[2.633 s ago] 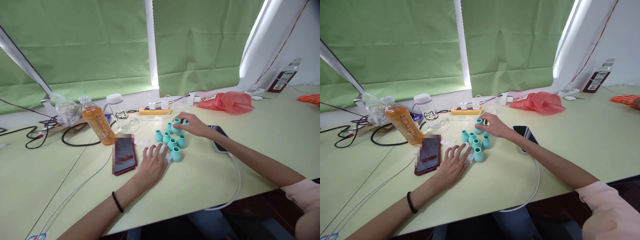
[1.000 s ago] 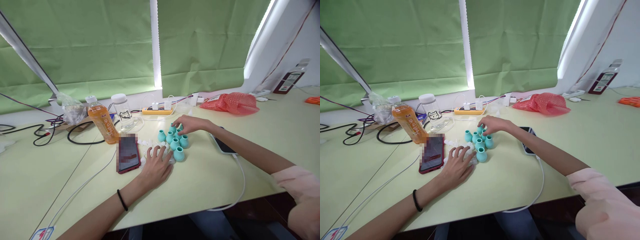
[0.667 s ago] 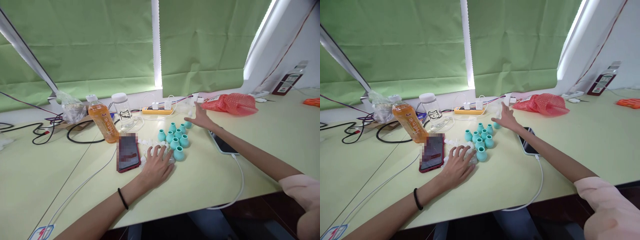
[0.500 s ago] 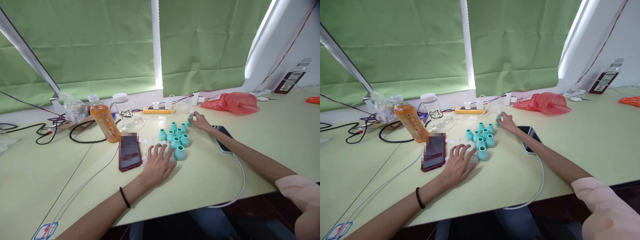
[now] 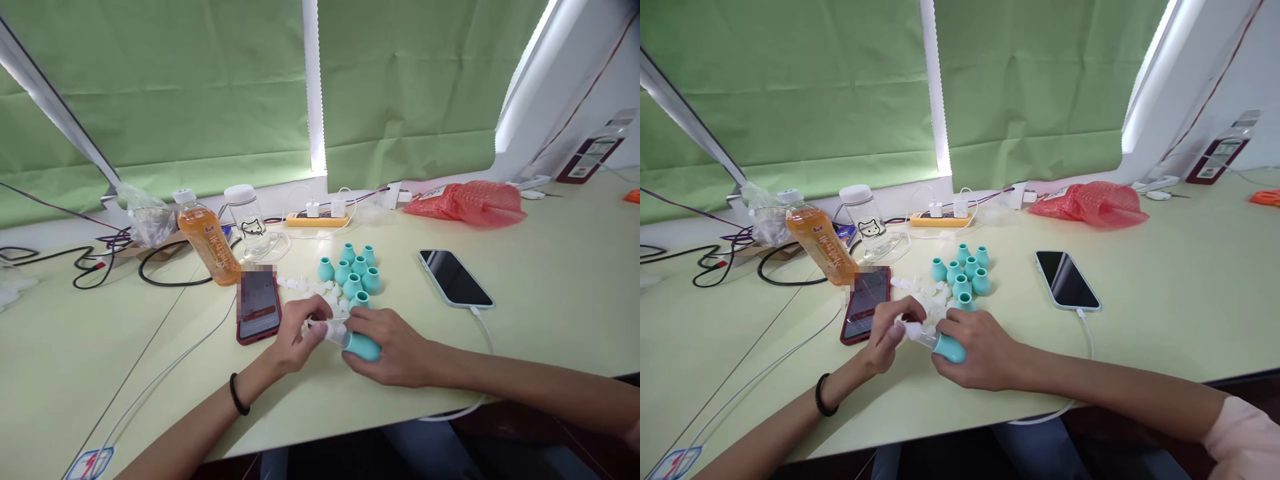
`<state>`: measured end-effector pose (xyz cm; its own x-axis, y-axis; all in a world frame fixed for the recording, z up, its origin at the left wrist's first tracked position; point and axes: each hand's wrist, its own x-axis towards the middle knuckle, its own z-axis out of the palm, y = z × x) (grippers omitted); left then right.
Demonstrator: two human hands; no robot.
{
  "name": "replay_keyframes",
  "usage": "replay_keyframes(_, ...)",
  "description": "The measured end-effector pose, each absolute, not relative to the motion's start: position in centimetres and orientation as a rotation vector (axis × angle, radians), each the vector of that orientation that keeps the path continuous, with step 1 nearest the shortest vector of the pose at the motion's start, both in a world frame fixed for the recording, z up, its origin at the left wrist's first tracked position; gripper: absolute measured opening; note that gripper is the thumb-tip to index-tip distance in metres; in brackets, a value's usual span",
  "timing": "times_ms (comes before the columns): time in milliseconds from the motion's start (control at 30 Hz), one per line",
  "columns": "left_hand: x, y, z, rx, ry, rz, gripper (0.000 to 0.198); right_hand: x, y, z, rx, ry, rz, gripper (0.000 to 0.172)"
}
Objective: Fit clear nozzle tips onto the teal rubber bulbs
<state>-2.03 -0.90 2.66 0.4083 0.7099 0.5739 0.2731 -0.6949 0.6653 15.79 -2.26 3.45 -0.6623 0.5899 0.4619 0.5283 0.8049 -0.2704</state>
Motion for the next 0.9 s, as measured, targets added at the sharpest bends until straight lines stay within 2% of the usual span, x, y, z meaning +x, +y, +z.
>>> replay_keyframes(133, -1.4, -0.5, 2.7, 1.931, 0.961, 0.772, 0.048, 15.5, -2.2, 1.5, -0.717, -2.460, 0.282, 0.011)
replay_keyframes(233, -1.3, 0.1, 2.8, 1.531, 0.844, 0.639, 0.054, 15.7, -2.2, 0.9, -0.562, -2.435, 0.315, 0.011)
replay_keyframes(333, -1.6, 0.8, 3.3, 1.454, 0.944, 0.845, 0.052, 15.8, -2.4, 0.5, -0.539, -2.337, 0.306, 0.016)
replay_keyframes(433, -2.2, 1.6, 3.4, 1.790, 1.339, 1.069, 0.034, 15.8, -2.6, 0.4, -0.638, -2.222, 0.378, 0.024)
replay_keyframes(500, -2.5, 2.1, 3.0, 2.080, 1.527, 1.051, 0.024, 15.8, -2.7, 0.7, -0.712, -2.224, 0.470, 0.027)
replay_keyframes(567, -2.7, 2.6, 2.3, 2.333, 1.574, 0.964, 0.024, 15.8, -2.7, 1.2, -0.741, -2.269, 0.588, 0.024)
replay_keyframes(700, -2.5, 2.3, 1.7, 2.629, 1.478, 0.973, 0.027, 16.1, -2.7, 2.0, -0.758, -2.278, 0.781, 0.026)
replay_keyframes(800, -2.3, 1.2, 2.4, 2.599, 1.204, 1.121, 0.024, 16.2, -2.8, 2.1, -0.870, -2.230, 0.854, 0.025)
replay_keyframes(900, -2.4, 0.1, 3.3, 2.491, 0.927, 1.116, 0.023, 16.1, -3.1, 2.1, -0.892, -2.195, 0.877, 0.022)
